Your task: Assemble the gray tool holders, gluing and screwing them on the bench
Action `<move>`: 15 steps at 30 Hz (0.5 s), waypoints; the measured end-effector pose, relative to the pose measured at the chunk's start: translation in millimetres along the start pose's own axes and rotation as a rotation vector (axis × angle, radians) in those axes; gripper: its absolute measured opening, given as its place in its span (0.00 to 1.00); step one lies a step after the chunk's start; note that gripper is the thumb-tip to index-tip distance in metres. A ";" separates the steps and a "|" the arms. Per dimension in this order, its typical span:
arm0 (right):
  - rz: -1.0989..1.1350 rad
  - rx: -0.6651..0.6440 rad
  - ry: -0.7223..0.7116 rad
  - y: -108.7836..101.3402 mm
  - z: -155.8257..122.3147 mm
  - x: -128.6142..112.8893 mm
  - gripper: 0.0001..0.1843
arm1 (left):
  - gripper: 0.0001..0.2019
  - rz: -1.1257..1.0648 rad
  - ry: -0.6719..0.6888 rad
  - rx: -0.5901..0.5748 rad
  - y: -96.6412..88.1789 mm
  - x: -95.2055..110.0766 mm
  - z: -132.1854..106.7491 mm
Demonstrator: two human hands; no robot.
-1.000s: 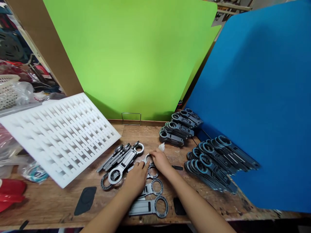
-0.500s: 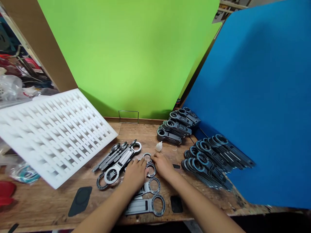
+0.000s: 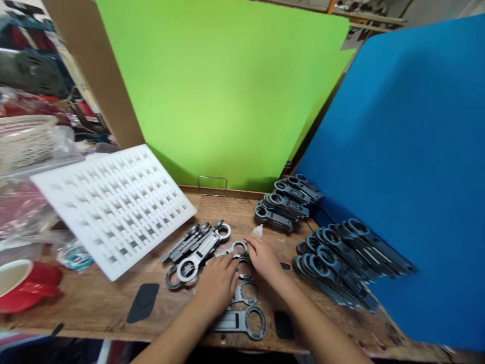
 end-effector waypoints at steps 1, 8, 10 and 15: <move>0.040 0.003 -0.035 0.9 1.5 -15.2 0.20 | 0.15 -0.050 0.005 0.043 -11.8 -3.5 -10.4; 0.404 -0.206 -0.378 46.9 16.8 -174.1 0.16 | 0.14 -0.080 -0.361 0.470 -75.6 -130.6 -107.0; 0.344 -0.302 -0.458 73.1 24.3 -214.4 0.17 | 0.14 -0.003 -0.477 0.548 -82.1 -168.4 -128.6; 0.032 -0.344 -0.456 128.3 62.8 -256.7 0.19 | 0.12 0.092 -0.541 0.573 -82.9 -209.4 -140.7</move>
Point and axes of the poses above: each hand's wrist, its own z-axis towards the middle knuckle, its own y-axis out of the palm, x = y × z, the point moved 9 cm from there along z, towards the middle knuckle, and after that the axes turned 1 degree about -y, right-handed, at the moved point
